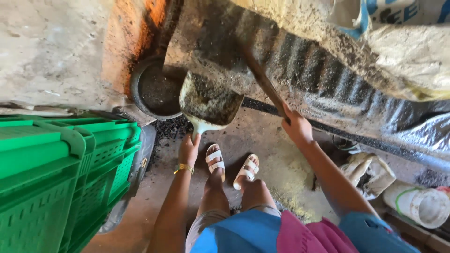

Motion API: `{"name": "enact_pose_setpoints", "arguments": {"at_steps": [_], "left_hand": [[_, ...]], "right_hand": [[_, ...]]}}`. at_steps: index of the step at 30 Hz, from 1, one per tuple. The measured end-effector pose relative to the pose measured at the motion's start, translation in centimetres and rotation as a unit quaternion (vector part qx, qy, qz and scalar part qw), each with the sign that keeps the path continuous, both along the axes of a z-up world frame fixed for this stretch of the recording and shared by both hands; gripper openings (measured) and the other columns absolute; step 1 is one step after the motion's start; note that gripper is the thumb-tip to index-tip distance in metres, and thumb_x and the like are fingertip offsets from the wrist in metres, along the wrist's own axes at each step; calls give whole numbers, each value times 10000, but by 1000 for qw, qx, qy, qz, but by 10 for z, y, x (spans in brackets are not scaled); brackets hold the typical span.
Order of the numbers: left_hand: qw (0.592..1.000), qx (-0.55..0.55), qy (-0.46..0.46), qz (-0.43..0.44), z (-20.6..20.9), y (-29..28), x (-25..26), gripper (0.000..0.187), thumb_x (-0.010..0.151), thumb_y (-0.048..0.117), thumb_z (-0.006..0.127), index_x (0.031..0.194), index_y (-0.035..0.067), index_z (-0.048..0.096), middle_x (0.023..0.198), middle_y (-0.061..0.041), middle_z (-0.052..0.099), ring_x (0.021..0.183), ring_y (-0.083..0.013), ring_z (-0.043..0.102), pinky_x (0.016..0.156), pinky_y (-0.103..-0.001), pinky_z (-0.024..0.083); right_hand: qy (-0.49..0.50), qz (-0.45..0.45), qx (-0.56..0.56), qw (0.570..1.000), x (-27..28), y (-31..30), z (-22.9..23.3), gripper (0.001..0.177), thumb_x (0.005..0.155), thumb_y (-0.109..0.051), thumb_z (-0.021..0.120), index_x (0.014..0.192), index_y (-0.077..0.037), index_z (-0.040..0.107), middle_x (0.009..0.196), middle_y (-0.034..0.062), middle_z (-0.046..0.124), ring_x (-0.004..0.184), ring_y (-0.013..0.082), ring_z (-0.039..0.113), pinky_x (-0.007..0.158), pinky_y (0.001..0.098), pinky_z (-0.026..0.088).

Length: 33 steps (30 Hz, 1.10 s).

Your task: The person sweeps dark granular debris from a wet concrete floor into a dustpan using a broom, then transfers the collected debris into a white sack. The person repeats this process multiple times, clearing debris from different areas of the floor.

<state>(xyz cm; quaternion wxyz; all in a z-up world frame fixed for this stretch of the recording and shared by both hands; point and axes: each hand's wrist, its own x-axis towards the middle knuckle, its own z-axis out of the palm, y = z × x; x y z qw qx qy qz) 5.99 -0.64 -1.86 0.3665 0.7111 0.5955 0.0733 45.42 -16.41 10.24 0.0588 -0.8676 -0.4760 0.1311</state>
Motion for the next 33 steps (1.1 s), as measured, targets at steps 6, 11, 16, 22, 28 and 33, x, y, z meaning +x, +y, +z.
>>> {"name": "enact_pose_setpoints", "arguments": {"at_steps": [6,11,16,22,28,33], "left_hand": [[998,-44,42,-1,-13,-17,9,561,1025,665,464,1099,142,654,913,-149,748,924,-348,752,767,-474,616],[997,-3,79,0,-20,-21,23,540,1033,645,461,1051,139,649,851,-145,751,868,-331,764,743,-459,621],[997,-14,73,19,-26,-13,38,564,1030,672,445,1047,140,632,848,-152,753,875,-339,764,768,-471,620],[996,-3,84,19,-38,-18,43,612,995,740,423,1038,167,632,877,-139,760,887,-332,768,785,-477,606],[998,-8,50,36,-26,-24,43,588,1007,697,446,1056,137,618,904,-192,752,912,-396,747,801,-533,592],[998,-5,50,31,-24,-25,43,599,1013,702,436,1054,128,602,880,-207,739,910,-398,744,795,-523,587]], "right_hand": [[-129,-3,105,986,64,44,9,658,910,-311,692,1547,-306,530,921,204,724,733,463,710,619,590,575],[-175,44,66,981,78,50,-64,655,883,-375,683,1519,-409,530,902,142,672,724,406,714,624,549,597],[-45,62,39,996,-1,-17,-25,503,868,-417,678,1356,-292,678,904,148,732,744,406,727,674,527,601],[-7,102,61,993,17,-16,40,619,850,-375,706,1454,-440,584,1116,37,743,900,326,731,749,482,610],[-110,119,102,982,112,101,-3,583,913,-345,714,1485,-325,606,944,105,750,733,370,737,665,509,613],[-212,148,93,961,80,77,-60,418,883,-399,740,1275,-255,723,802,25,726,637,260,736,614,406,614]]}}
